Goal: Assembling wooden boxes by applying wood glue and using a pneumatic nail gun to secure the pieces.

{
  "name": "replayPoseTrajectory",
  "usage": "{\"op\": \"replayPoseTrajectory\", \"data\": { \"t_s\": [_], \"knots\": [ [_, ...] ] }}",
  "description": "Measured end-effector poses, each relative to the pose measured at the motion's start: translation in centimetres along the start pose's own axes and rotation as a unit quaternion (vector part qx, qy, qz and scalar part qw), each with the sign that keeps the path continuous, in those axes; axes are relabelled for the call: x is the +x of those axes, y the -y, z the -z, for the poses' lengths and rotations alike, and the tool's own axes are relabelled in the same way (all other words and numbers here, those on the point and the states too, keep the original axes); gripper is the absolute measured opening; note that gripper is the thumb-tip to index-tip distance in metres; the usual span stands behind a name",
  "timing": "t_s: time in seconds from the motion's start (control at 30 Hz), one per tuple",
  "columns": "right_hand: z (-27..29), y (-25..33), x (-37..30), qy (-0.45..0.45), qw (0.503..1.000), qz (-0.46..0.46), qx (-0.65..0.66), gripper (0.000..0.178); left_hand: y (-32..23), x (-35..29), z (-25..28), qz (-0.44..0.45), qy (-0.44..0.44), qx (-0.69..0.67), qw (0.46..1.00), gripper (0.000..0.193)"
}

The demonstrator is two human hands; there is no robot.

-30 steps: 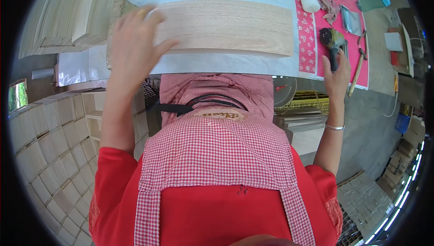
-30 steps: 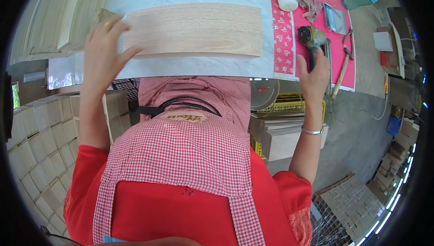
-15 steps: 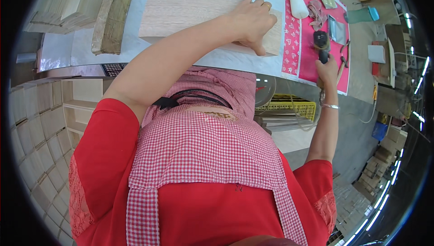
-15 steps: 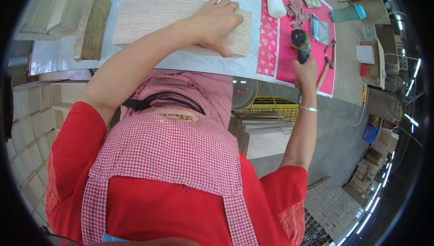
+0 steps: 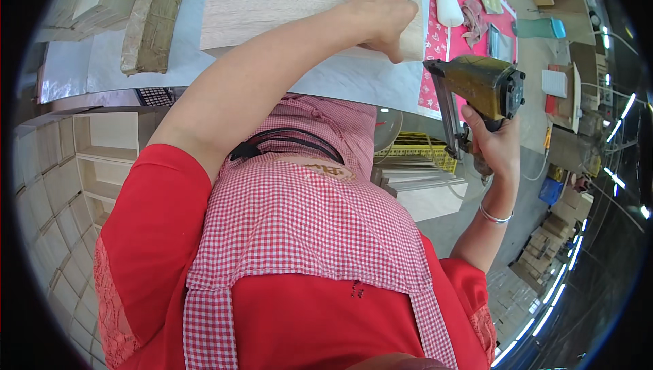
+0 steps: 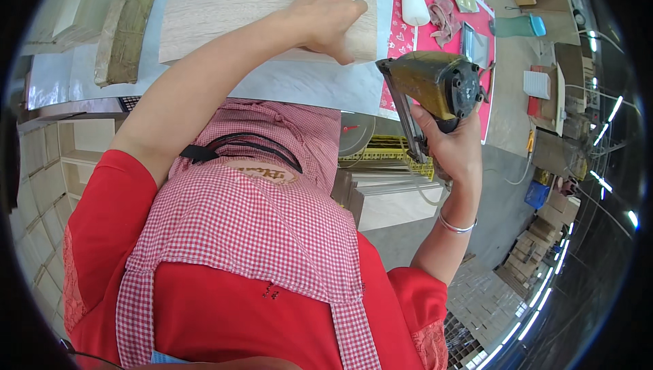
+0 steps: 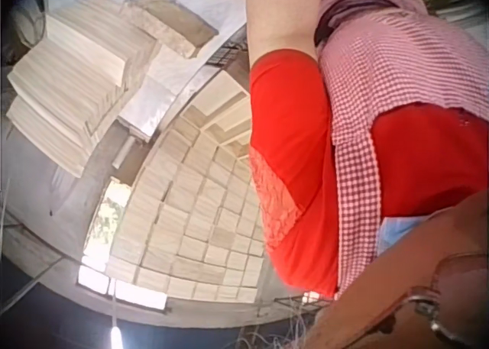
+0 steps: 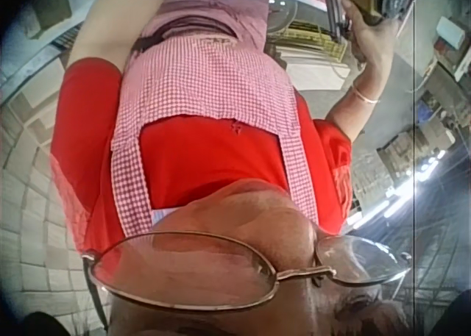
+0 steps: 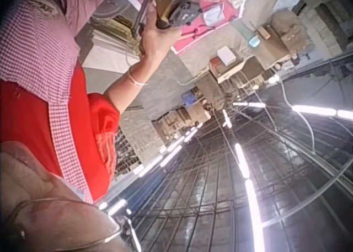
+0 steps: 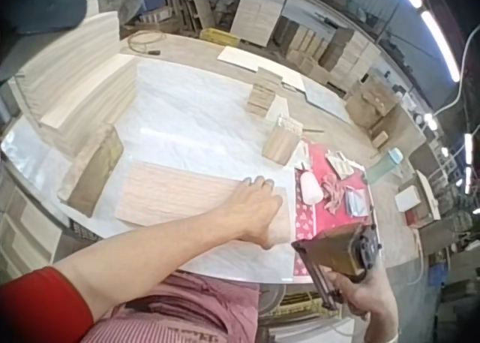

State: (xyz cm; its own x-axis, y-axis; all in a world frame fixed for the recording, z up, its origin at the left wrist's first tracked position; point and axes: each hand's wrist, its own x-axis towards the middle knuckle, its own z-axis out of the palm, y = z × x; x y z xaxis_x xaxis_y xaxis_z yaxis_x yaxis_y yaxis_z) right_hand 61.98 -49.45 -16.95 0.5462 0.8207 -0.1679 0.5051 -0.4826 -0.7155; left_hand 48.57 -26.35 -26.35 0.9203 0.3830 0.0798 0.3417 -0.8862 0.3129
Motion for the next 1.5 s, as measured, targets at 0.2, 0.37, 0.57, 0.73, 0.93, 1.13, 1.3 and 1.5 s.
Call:
{"op": "replayPoseTrajectory", "data": {
  "t_s": [0.2,0.37,0.57,0.73,0.93,1.13,1.3,1.5],
  "knots": [
    [0.0,0.7,0.5,0.035,0.999,-0.022,-0.01,0.026,0.0,-0.2,-0.2,-0.006,-0.024,0.001,1.0,0.072],
    [-0.5,1.7,0.7,0.041,0.998,-0.045,-0.01,0.025,0.0,-0.2,0.0,-0.004,-0.018,-0.002,1.0,0.072],
    [-1.4,1.7,-0.1,0.037,0.995,-0.095,0.016,0.024,0.0,-0.1,-0.5,-0.008,-0.029,-0.01,0.999,0.069],
    [-2.0,2.1,-0.4,0.011,0.994,-0.104,0.02,0.024,-0.1,-0.2,-0.3,-0.01,-0.04,-0.009,0.999,0.066],
    [-1.8,3.1,0.2,0.036,0.992,-0.107,-0.052,0.024,1.2,-1.7,2.4,-0.002,0.088,-0.065,0.994,0.091],
    [-1.9,3.7,-1.2,-0.01,0.998,-0.064,-0.02,0.023,7.4,-11.7,10.3,0.079,0.143,0.115,0.98,0.086],
    [-3.0,5.0,-1.2,0.022,0.999,-0.025,-0.007,0.023,11.2,-15.5,10.3,0.081,0.122,0.016,0.989,0.075],
    [-4.0,6.2,-0.6,0.085,0.994,-0.041,-0.053,0.023,7.1,-13.9,8.5,0.055,0.021,0.038,0.998,0.064]
  ]
}}
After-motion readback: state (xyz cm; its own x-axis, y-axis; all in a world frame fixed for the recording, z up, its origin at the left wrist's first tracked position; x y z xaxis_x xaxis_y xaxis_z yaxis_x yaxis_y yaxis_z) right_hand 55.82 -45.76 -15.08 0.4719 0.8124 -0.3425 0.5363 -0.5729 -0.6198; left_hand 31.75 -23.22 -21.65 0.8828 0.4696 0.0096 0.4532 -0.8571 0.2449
